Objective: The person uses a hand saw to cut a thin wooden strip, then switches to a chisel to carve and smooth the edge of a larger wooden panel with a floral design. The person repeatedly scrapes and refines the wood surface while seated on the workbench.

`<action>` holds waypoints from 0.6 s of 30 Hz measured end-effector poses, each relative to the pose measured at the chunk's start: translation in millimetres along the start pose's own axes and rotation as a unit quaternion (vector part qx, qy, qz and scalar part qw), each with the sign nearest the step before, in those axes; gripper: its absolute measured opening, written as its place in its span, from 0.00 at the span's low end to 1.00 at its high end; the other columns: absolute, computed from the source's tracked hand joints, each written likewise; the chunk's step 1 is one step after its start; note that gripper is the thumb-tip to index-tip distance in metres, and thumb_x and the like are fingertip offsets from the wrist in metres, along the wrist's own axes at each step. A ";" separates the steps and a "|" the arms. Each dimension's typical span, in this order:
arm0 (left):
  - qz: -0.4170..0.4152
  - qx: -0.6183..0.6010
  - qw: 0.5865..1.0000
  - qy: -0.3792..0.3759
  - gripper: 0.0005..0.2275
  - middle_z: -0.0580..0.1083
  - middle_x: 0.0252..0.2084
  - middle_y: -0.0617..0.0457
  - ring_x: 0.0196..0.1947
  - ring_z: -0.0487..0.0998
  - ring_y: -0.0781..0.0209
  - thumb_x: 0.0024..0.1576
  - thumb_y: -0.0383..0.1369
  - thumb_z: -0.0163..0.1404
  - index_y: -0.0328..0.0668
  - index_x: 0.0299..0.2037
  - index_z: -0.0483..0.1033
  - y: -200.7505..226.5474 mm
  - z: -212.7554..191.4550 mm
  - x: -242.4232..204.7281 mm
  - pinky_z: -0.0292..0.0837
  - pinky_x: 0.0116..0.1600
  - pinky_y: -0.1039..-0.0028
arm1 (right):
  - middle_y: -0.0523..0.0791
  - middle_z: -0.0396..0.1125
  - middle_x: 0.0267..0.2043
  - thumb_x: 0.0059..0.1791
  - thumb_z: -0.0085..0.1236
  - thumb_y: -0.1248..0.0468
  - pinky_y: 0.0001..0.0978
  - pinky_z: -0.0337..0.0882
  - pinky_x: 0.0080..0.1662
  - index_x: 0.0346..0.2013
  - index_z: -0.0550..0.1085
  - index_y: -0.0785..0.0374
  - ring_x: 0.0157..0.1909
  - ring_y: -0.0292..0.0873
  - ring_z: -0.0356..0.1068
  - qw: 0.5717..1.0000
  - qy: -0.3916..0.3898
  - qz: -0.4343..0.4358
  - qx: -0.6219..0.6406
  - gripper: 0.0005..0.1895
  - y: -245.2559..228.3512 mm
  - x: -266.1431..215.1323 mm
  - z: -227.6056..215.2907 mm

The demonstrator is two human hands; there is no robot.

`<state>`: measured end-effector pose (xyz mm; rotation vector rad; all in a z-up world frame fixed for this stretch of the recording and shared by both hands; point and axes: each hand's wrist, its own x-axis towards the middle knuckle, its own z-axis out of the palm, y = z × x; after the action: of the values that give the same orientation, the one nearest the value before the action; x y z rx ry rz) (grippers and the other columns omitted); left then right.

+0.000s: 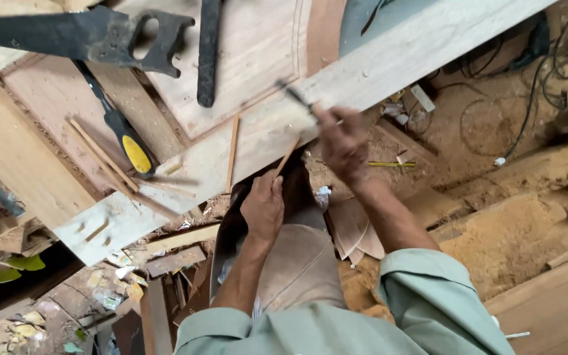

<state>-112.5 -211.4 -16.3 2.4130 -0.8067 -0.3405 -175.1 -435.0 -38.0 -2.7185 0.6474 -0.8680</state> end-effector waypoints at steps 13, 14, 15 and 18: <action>-0.044 -0.060 0.996 -0.055 0.14 0.73 0.29 0.51 0.31 0.80 0.47 0.68 0.49 0.41 0.53 0.43 0.75 -10.5 29.9 10.7 0.78 0.32 0.58 | 0.47 0.72 0.43 0.54 0.54 0.61 0.35 0.77 0.42 0.47 0.82 0.52 0.41 0.47 0.70 0.994 -0.026 -0.097 0.051 0.11 -53.4 -25.2 6.9; -0.041 -0.060 0.996 -0.054 0.14 0.73 0.29 0.51 0.31 0.80 0.47 0.68 0.49 0.41 0.53 0.43 0.75 -16.9 37.6 8.3 0.78 0.32 0.58 | 0.47 0.72 0.43 0.54 0.54 0.61 0.35 0.77 0.42 0.47 0.82 0.52 0.41 0.47 0.70 0.994 -0.023 -0.097 0.051 0.11 -62.1 -20.4 1.7; -0.030 -0.038 0.998 -0.045 0.12 0.73 0.29 0.53 0.32 0.80 0.48 0.68 0.47 0.41 0.54 0.42 0.74 -23.2 44.8 3.5 0.78 0.32 0.59 | 0.46 0.72 0.42 0.54 0.53 0.61 0.32 0.76 0.42 0.48 0.81 0.51 0.41 0.45 0.70 0.989 -0.029 -0.136 0.049 0.11 -71.5 -17.4 -4.8; -0.026 -0.045 0.998 -0.046 0.11 0.73 0.29 0.55 0.32 0.80 0.49 0.68 0.46 0.41 0.54 0.41 0.74 -18.3 40.2 6.7 0.78 0.32 0.60 | 0.47 0.72 0.42 0.53 0.53 0.63 0.31 0.75 0.37 0.47 0.81 0.53 0.40 0.46 0.70 0.986 -0.024 -0.166 0.002 0.11 -35.4 -15.2 2.6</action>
<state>-114.7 -221.0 -59.9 2.3523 -0.7530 -0.5017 -172.5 -396.5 -36.0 -2.8810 0.1816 -0.8655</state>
